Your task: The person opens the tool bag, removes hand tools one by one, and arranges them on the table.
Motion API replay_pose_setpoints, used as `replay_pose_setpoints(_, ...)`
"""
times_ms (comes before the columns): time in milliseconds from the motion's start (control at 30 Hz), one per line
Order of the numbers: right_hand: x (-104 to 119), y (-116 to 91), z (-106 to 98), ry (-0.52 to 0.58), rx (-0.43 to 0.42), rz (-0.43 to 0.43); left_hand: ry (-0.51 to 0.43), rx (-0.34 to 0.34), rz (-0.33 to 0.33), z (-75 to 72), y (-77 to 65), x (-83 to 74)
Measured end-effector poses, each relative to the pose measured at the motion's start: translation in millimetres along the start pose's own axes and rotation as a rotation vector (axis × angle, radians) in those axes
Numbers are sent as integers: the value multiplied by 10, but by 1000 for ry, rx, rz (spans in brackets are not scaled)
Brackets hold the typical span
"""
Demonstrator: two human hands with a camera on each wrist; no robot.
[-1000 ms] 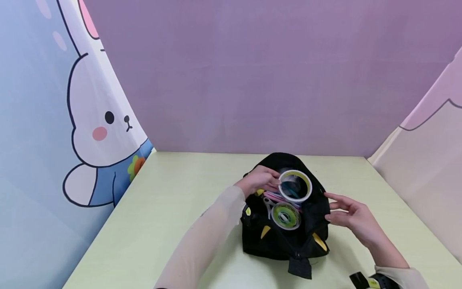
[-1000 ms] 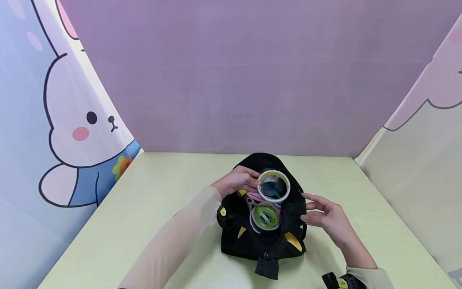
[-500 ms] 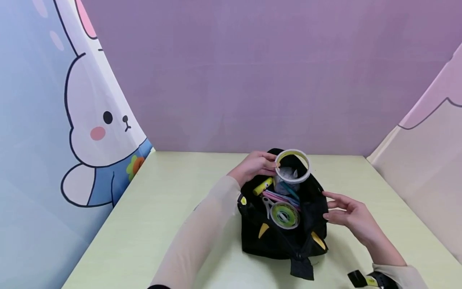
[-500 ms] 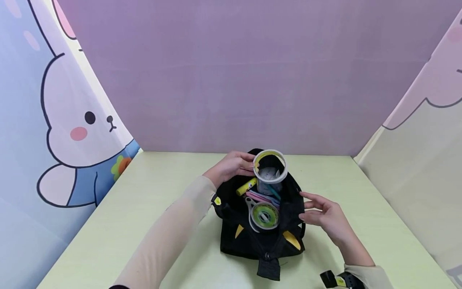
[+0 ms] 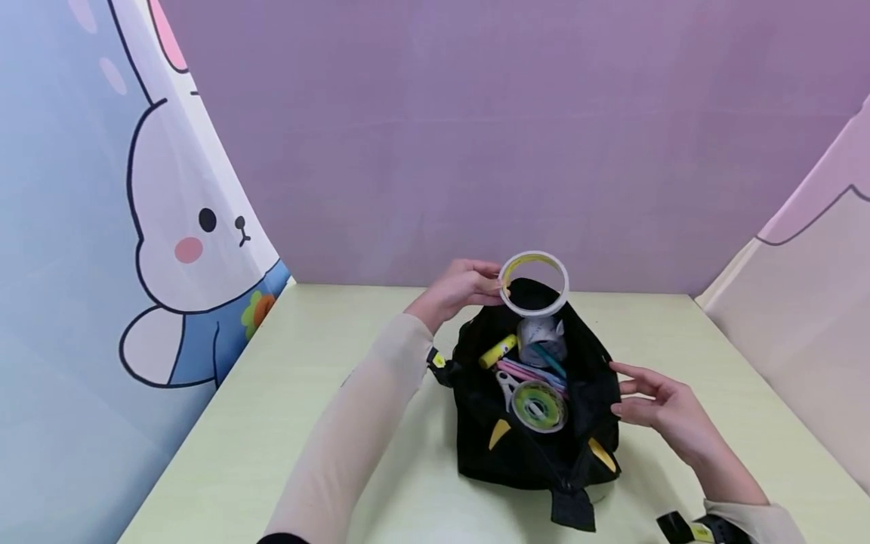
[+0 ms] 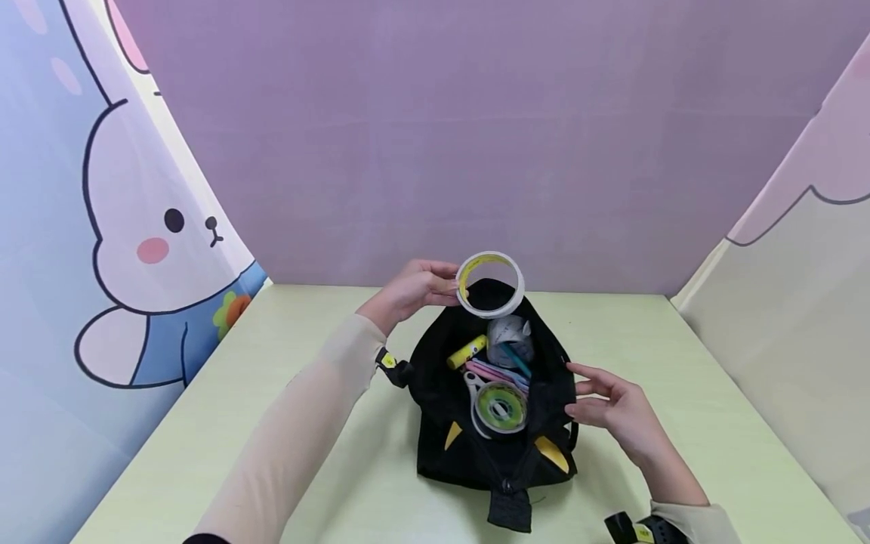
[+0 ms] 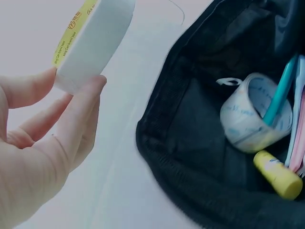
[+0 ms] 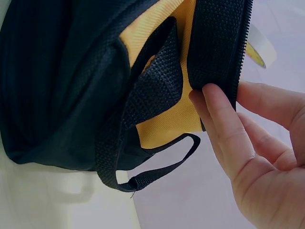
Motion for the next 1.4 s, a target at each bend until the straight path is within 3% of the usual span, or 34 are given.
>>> replay_pose_setpoints(300, -6, 1, 6, -2, -5, 7, 14, -64, 39, -265, -110, -79)
replay_pose_setpoints(733, -8, 4, 13, 7, 8, -11, 91, -165, 68, -811, -261, -48)
replay_pose_setpoints(1133, -68, 2, -11, 64, 31, -28, 65, -284, 104, -1362, -462, 174)
replay_pose_setpoints(1400, -83, 5, -20, 71, 37, -22, 103, -399, 43, -1736, -629, 412)
Point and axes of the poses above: each hand's wrist, its own y-axis towards the middle knuckle, its own z-axis out of the palm, x = y × z, the point moved 1 cm from there along y, towards the middle knuckle, and after that the axes turned 8 degrees about y, right-handed, at the moved point
